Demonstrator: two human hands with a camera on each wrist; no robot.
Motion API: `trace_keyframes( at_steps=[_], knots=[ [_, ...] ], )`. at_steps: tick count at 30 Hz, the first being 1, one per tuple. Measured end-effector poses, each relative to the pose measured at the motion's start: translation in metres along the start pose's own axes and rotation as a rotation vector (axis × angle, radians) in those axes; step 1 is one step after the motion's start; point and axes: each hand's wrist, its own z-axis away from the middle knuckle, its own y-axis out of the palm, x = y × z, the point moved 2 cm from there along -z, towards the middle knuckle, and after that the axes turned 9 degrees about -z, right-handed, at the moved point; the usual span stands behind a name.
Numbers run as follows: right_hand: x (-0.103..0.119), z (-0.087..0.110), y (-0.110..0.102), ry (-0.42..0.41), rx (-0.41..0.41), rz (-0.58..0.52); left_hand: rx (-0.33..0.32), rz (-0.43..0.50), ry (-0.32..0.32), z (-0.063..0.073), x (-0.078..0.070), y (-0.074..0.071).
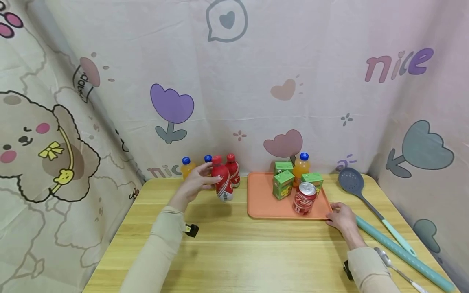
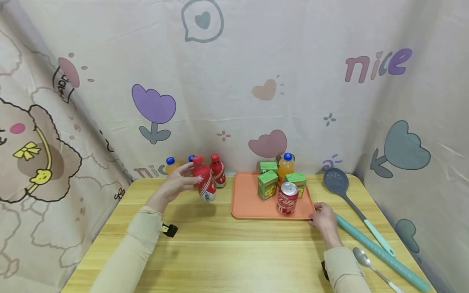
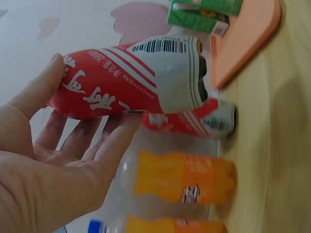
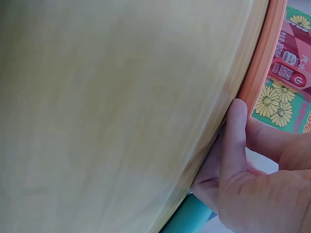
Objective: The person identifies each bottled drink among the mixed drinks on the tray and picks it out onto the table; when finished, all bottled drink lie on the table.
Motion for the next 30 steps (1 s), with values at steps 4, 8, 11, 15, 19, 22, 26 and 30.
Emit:
trace_keyframes(
  at_steps=[4, 8, 11, 15, 19, 22, 26, 30],
  knots=[
    [0.000, 0.001, 0.000, 0.004, -0.001, -0.003, 0.019, 0.014, -0.009, 0.002, 0.008, -0.016],
    [-0.001, 0.001, -0.001, 0.001, -0.001, -0.003, 0.004, 0.011, -0.011, 0.002, 0.017, -0.032],
    [0.000, 0.002, -0.001, 0.002, -0.001, -0.004, -0.025, -0.003, -0.014, 0.002, 0.025, -0.044],
    [0.000, 0.002, -0.001, 0.008, -0.006, 0.003, -0.065, -0.030, -0.002, 0.001, 0.037, -0.056],
    [0.000, 0.002, 0.000, 0.010, -0.008, 0.007, -0.104, -0.063, 0.032, 0.003, 0.047, -0.065],
    [0.001, 0.002, 0.000, 0.008, -0.008, 0.008, -0.130, -0.096, 0.058, 0.005, 0.054, -0.070],
    [0.002, 0.001, 0.001, 0.010, -0.009, 0.011, -0.149, -0.115, 0.084, 0.008, 0.060, -0.074],
    [0.001, 0.000, 0.001, 0.016, -0.007, 0.007, -0.161, -0.106, 0.097, 0.008, 0.064, -0.075]
  ],
)
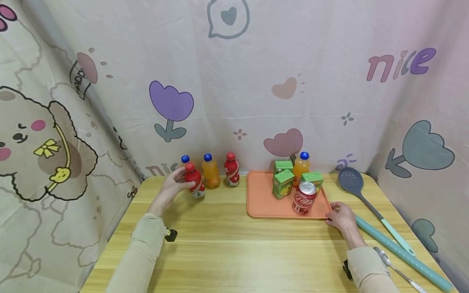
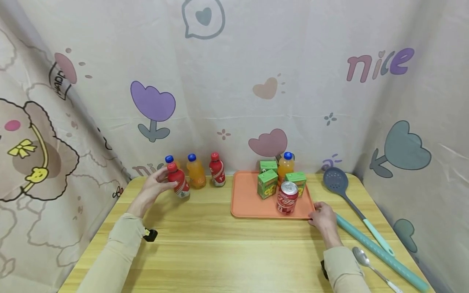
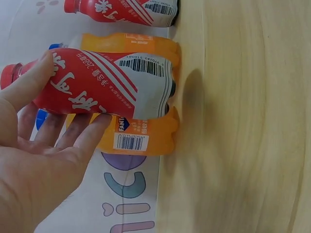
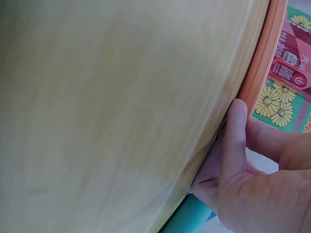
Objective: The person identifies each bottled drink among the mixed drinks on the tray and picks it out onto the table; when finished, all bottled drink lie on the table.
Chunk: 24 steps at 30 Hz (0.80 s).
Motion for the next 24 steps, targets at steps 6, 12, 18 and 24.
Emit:
trace_keyframes(
  at_steps=[6, 12, 18, 24],
  knots=[
    [0.000, 0.000, 0.000, 0.000, 0.006, -0.007, -0.023, -0.016, 0.004, 0.001, 0.003, 0.003],
    [0.001, 0.000, 0.000, 0.001, 0.008, -0.006, -0.043, -0.012, -0.010, 0.003, 0.011, 0.005],
    [0.001, 0.000, 0.000, 0.001, 0.009, -0.010, -0.042, -0.007, -0.031, 0.003, 0.017, 0.007],
    [0.000, -0.001, -0.001, -0.009, 0.009, -0.007, -0.064, -0.015, -0.018, 0.004, 0.021, 0.011]
  ],
)
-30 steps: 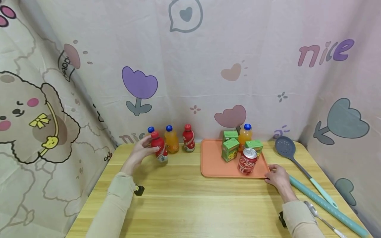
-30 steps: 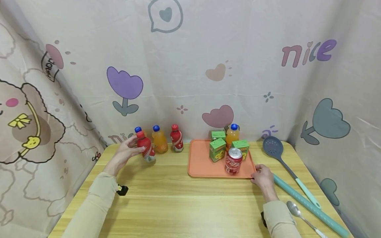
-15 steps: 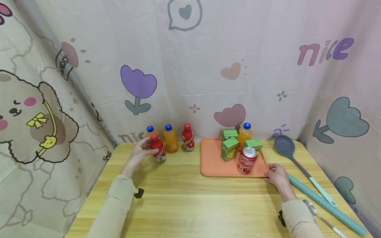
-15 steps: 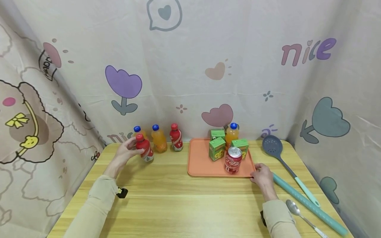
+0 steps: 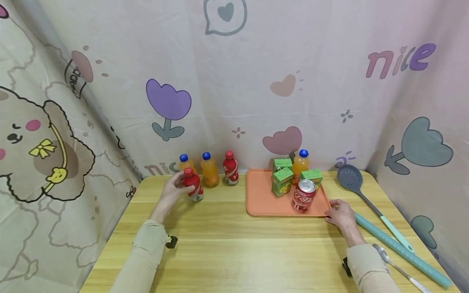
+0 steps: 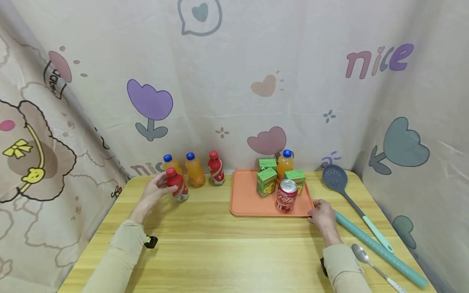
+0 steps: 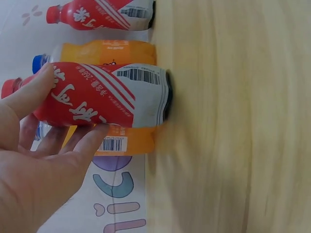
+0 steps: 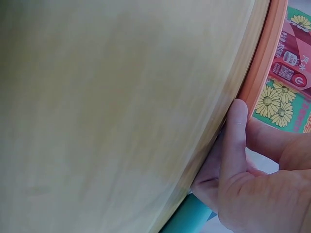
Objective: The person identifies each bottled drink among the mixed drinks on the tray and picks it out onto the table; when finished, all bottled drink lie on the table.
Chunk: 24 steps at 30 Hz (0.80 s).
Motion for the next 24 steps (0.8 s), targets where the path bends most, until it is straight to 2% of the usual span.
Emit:
trace_keyframes(
  at_steps=[5, 11, 15, 18, 22, 24],
  knots=[
    [0.000, 0.000, -0.001, -0.006, 0.001, 0.003, -0.038, -0.015, 0.045, 0.001, 0.000, 0.005],
    [0.000, 0.000, 0.000, -0.011, 0.004, 0.009, -0.066, -0.019, 0.025, 0.005, 0.000, 0.012],
    [0.000, -0.001, 0.000, -0.005, 0.008, 0.021, -0.072, -0.046, 0.031, 0.008, -0.007, 0.015],
    [0.000, -0.001, -0.001, -0.001, 0.010, 0.031, -0.149, -0.112, 0.081, 0.012, -0.020, 0.017],
    [0.001, -0.001, -0.001, -0.006, 0.014, 0.036, -0.338, -0.183, 0.189, 0.020, -0.053, 0.022],
    [0.001, 0.000, -0.001, -0.006, 0.015, 0.037, -0.387, -0.193, 0.255, 0.023, -0.071, 0.028]
  ],
)
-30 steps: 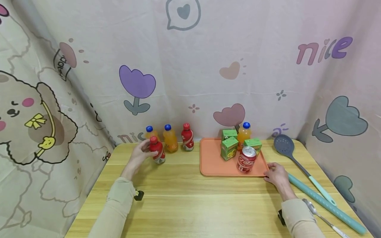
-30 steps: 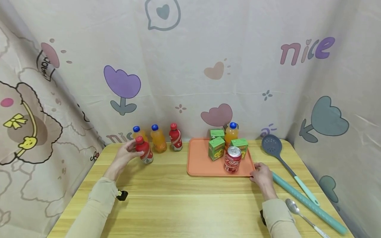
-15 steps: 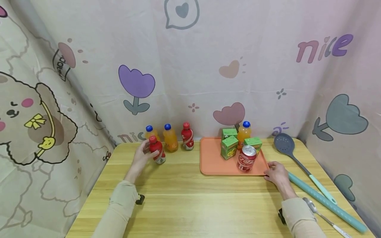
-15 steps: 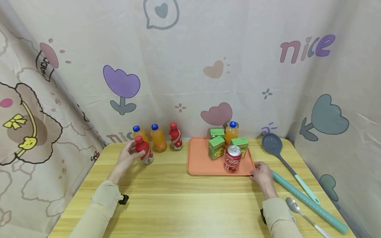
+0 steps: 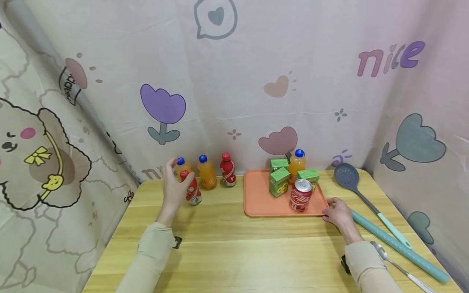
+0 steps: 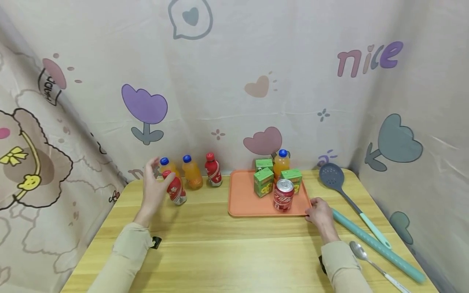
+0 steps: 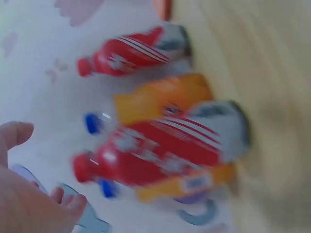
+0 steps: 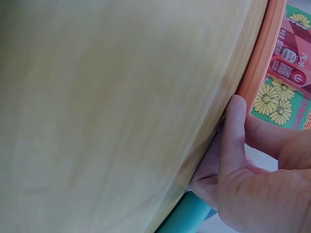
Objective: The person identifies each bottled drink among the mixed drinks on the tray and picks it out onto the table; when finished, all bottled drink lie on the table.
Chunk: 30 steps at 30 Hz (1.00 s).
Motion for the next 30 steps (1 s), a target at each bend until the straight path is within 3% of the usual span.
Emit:
trace_keyframes(
  at_steps=[2, 4, 11, 15, 22, 30],
  knots=[
    [0.000, 0.000, -0.001, 0.000, -0.002, 0.000, -0.011, 0.003, 0.078, -0.002, -0.017, 0.008],
    [-0.001, 0.000, -0.002, -0.001, -0.003, 0.000, 0.020, -0.008, 0.147, -0.003, -0.031, 0.019],
    [-0.004, -0.001, -0.002, -0.007, -0.006, -0.006, 0.232, -0.112, 0.292, -0.004, -0.063, 0.073],
    [-0.003, -0.001, -0.001, -0.012, -0.007, -0.011, 0.318, -0.201, 0.382, -0.004, -0.075, 0.105],
    [0.000, 0.000, 0.000, -0.018, -0.008, -0.011, 0.453, -0.217, 0.348, -0.002, -0.088, 0.152],
    [-0.001, 0.002, 0.004, -0.020, -0.015, -0.035, 0.533, -0.278, 0.411, -0.002, -0.104, 0.199]
  ],
)
